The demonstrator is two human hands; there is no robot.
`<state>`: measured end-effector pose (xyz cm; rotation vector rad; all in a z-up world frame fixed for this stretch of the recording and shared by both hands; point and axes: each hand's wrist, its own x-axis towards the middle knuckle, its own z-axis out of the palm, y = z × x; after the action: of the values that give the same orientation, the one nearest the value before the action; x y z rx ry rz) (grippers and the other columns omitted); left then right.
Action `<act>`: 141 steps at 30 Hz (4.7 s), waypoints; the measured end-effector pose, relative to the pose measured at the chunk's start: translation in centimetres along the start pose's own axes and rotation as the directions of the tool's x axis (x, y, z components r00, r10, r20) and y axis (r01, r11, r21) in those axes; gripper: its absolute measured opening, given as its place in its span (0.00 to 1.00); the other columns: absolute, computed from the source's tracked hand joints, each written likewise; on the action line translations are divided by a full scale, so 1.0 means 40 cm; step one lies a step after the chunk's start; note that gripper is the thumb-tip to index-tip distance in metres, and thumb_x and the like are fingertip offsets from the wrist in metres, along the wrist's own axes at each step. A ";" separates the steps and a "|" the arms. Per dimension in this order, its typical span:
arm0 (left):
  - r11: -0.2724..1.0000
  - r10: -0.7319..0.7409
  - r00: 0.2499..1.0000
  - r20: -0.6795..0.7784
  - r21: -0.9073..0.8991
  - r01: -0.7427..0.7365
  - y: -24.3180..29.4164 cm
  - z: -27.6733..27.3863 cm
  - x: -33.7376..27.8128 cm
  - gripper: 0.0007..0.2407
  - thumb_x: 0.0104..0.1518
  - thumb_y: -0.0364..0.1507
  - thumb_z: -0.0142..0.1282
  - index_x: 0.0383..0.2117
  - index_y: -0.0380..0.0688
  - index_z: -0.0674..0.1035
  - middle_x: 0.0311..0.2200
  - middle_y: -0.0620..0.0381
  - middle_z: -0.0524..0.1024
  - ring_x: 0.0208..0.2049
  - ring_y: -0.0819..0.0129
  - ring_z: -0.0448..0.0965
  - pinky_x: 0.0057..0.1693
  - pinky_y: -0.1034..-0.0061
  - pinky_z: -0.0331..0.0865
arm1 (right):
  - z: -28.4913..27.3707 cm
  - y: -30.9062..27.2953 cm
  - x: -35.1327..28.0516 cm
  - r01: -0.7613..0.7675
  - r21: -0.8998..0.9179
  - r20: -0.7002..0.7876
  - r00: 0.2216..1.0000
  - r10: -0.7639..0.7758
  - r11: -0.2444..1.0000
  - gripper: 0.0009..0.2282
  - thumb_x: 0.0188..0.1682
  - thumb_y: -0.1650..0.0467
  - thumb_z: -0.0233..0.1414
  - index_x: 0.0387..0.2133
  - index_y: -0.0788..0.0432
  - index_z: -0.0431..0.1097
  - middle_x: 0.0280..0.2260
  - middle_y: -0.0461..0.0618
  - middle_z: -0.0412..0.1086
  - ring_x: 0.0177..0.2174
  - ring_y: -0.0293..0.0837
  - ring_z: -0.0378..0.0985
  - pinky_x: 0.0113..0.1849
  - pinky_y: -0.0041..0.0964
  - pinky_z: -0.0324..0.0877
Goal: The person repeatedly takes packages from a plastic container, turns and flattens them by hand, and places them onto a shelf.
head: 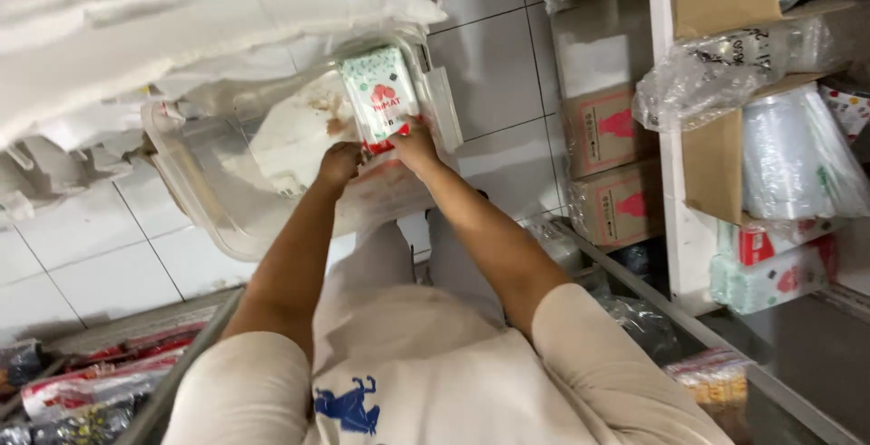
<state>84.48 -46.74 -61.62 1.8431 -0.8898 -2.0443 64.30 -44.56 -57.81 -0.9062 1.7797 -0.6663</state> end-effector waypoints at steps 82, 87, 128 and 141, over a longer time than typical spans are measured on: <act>-0.508 0.723 0.061 0.688 0.589 -0.629 0.691 0.527 -0.999 0.37 0.60 0.54 0.50 0.72 0.49 0.56 0.74 0.47 0.49 0.75 0.55 0.41 0.68 0.26 0.27 | -0.556 -0.581 -0.685 0.367 0.925 -0.358 0.764 -0.536 -0.095 0.51 0.40 0.41 0.54 0.72 0.52 0.41 0.69 0.57 0.47 0.65 0.56 0.57 0.63 0.57 0.58; -0.223 0.816 0.180 0.550 0.585 -0.780 0.740 0.436 -0.887 0.37 0.69 0.50 0.46 0.77 0.45 0.46 0.78 0.41 0.35 0.78 0.42 0.30 0.73 0.32 0.23 | -0.616 -0.512 -0.714 0.226 0.971 -0.202 0.579 -0.790 -0.083 0.49 0.46 0.39 0.52 0.74 0.54 0.44 0.69 0.65 0.51 0.63 0.62 0.60 0.62 0.65 0.62; 0.919 0.375 0.193 0.907 -0.391 0.048 0.527 1.038 -0.840 0.34 0.64 0.54 0.41 0.69 0.41 0.61 0.66 0.43 0.64 0.67 0.48 0.65 0.71 0.53 0.61 | -0.885 -0.092 -0.938 0.500 0.202 -0.813 0.566 -0.141 0.842 0.36 0.53 0.60 0.59 0.67 0.68 0.48 0.62 0.66 0.57 0.61 0.55 0.58 0.60 0.54 0.57; 0.536 0.163 0.032 0.986 -0.061 -0.842 0.503 1.434 -0.950 0.12 0.68 0.25 0.50 0.56 0.33 0.71 0.49 0.52 0.78 0.49 0.71 0.77 0.56 0.74 0.71 | -1.083 0.136 -1.126 0.790 0.423 -0.904 0.401 0.146 0.444 0.23 0.52 0.72 0.57 0.59 0.68 0.60 0.48 0.53 0.73 0.44 0.39 0.79 0.46 0.36 0.78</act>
<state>31.48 -25.67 -18.23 -0.2316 -2.2773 -2.1869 32.71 -3.02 -22.98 -0.1755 1.5894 -2.4892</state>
